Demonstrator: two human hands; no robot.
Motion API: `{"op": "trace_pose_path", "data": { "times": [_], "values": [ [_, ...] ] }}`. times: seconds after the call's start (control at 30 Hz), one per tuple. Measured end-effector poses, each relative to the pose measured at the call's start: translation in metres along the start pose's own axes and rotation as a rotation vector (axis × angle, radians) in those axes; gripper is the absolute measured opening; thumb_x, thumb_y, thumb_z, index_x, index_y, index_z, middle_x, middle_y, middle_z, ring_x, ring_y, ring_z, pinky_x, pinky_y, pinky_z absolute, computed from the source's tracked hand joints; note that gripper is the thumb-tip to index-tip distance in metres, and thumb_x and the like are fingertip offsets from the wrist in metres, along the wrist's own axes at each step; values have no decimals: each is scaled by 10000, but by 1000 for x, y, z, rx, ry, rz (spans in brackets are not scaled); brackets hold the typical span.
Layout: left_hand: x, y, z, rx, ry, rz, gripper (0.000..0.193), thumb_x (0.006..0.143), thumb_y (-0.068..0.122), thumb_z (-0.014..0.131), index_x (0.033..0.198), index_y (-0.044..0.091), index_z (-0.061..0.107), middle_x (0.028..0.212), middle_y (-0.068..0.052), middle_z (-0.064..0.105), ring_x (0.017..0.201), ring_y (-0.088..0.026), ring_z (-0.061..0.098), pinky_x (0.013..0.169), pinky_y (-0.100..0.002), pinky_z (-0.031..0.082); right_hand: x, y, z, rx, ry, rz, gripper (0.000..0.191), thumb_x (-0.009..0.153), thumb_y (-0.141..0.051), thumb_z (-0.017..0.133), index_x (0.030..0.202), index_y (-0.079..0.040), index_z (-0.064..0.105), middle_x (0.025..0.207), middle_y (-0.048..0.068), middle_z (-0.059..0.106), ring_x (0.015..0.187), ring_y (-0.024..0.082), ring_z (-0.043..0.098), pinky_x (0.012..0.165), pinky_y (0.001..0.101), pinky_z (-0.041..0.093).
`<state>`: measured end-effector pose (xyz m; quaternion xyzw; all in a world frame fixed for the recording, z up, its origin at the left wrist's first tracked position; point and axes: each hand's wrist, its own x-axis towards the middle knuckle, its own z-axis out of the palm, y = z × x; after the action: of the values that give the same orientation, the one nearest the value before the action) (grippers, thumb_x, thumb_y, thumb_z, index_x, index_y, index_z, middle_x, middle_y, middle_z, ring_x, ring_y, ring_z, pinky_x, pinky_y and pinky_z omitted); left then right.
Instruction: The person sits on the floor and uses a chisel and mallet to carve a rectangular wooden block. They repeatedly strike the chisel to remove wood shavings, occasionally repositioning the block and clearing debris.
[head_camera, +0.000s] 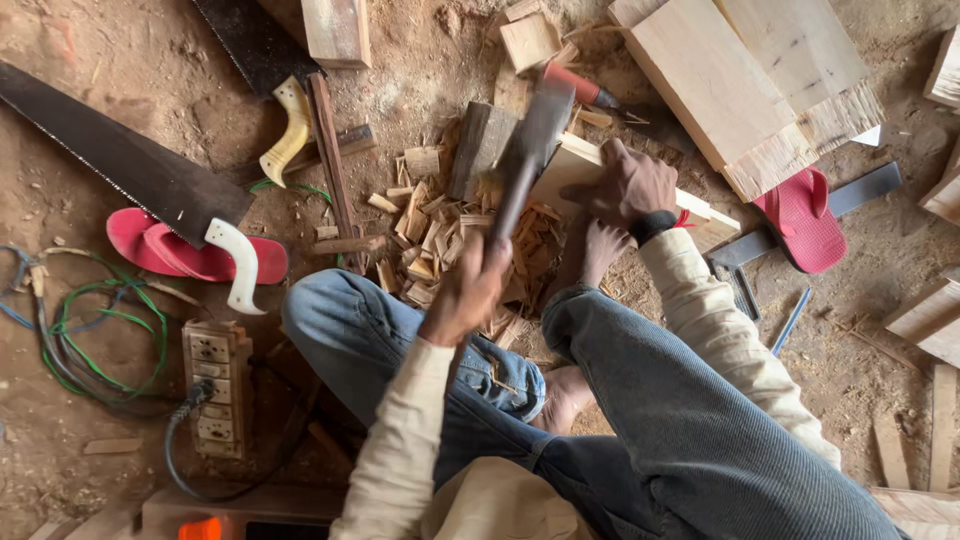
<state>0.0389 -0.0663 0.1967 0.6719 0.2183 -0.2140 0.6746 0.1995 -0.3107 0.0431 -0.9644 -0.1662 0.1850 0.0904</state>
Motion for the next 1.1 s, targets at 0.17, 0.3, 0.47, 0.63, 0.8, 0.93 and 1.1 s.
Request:
{"op": "trace_pose_path", "data": {
  "times": [0.17,0.3,0.47,0.63,0.8,0.93,1.1],
  "values": [
    [-24,-41,-17,82,61,12,292,1093,359,477,1125,78,551,643,-6,515,441,-88,493,361,-280,396,10,29,19,5,282,-262,703,779,-554,747,1334,-147,606,1036,157,707,865,356,638,737,494,475],
    [-18,-48,-34,121,128,-84,303,1064,368,483,1103,75,550,564,20,510,387,-92,501,324,-280,395,23,22,-6,150,74,-179,829,725,-719,788,1323,-170,622,1160,180,702,1026,381,664,832,503,511],
    [-6,-65,-33,56,138,-77,337,1072,382,455,1108,52,514,598,1,521,383,-92,479,298,-279,413,21,-6,-38,241,202,-288,773,788,-715,782,1330,-186,626,1237,107,687,1131,333,637,863,482,520],
    [1,-91,-20,158,169,0,376,1067,405,400,1122,56,529,622,-19,554,361,-96,479,266,-274,420,40,-32,-41,321,319,-309,555,872,-581,828,1225,-198,636,1220,45,689,1089,232,652,869,428,554],
    [6,-103,-18,256,197,71,395,1071,421,409,1111,56,554,665,-11,577,384,-96,468,279,-259,383,66,-51,-23,193,266,-159,274,920,-443,800,965,-191,701,1009,36,717,818,220,683,640,392,559],
    [6,-103,-29,166,173,57,408,1082,423,392,1106,45,544,638,-11,545,400,-91,462,294,-266,390,73,-47,-9,161,419,-220,150,974,-297,752,928,-161,711,926,35,739,761,211,692,650,385,546],
    [8,-101,-29,201,183,71,385,1044,424,384,1121,71,517,604,-5,548,379,-102,479,280,-283,401,92,-34,-19,535,133,-27,298,990,-459,702,1139,-202,720,1084,29,770,860,180,724,757,354,587]
  ]
}}
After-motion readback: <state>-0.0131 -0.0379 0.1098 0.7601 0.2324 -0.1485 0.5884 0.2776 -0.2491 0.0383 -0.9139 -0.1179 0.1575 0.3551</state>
